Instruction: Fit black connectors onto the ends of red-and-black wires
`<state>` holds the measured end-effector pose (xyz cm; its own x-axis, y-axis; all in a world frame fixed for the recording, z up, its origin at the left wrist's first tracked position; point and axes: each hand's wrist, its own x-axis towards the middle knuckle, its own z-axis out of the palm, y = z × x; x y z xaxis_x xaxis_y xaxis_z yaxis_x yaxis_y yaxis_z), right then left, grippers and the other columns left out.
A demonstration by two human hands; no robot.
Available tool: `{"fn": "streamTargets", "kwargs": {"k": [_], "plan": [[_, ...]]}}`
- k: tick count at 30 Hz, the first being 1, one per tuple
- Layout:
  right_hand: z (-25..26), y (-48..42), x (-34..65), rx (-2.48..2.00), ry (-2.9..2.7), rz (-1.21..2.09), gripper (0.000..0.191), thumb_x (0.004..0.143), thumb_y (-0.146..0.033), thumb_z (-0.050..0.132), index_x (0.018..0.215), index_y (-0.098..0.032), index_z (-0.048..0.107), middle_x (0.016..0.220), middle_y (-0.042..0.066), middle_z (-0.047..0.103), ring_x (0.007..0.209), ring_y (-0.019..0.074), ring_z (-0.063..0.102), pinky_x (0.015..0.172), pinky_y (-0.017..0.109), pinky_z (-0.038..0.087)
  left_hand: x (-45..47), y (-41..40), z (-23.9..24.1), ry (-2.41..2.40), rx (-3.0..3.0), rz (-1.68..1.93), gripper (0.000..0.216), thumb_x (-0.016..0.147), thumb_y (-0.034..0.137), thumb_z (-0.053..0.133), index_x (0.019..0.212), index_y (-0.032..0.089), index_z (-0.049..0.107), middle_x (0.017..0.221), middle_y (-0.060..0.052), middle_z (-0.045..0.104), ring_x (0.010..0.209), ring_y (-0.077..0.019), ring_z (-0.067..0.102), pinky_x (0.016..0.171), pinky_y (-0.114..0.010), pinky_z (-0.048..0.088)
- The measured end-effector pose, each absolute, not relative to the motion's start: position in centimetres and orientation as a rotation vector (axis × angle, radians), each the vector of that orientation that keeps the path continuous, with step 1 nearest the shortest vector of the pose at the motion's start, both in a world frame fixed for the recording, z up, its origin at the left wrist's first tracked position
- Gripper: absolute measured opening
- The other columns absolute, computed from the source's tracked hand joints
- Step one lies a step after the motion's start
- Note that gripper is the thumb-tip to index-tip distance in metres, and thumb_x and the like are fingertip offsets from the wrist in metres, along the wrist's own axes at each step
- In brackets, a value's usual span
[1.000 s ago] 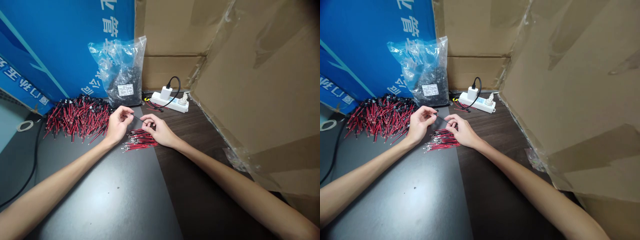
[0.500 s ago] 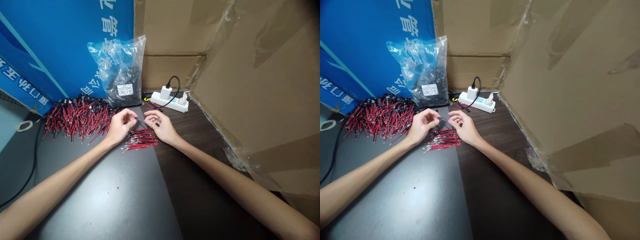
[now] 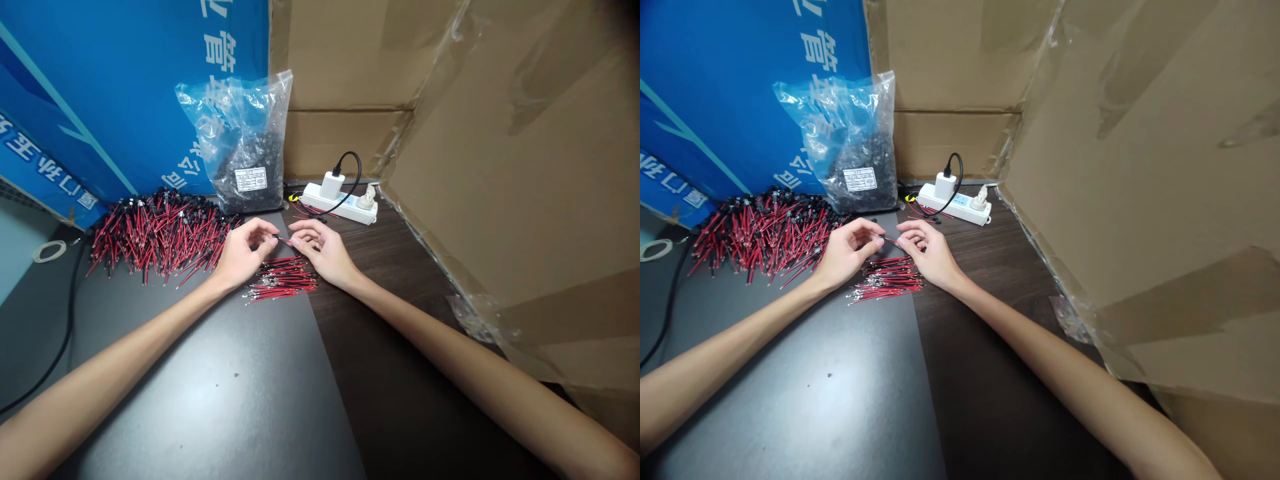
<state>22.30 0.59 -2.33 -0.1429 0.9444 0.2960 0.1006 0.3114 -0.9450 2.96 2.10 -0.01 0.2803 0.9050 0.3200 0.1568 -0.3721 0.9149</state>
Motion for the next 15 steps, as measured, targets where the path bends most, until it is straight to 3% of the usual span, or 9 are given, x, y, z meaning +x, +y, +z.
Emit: {"fn": "streamTargets", "kwargs": {"k": [15], "plan": [[-2.31,0.67,22.35,-1.031,-1.477,1.011,0.036,0.081,-0.043,0.076,0.107,-0.02,0.064,0.088,0.005,0.071,0.084,0.019,0.068,0.074,0.034,0.051,3.03,2.2,-0.17,1.025,1.781,1.148,0.015,0.079,0.022,0.068,0.092,0.015,0.07,0.088,-0.006,0.072,0.079,-0.0173,0.067,0.074,-0.032,0.052]]}}
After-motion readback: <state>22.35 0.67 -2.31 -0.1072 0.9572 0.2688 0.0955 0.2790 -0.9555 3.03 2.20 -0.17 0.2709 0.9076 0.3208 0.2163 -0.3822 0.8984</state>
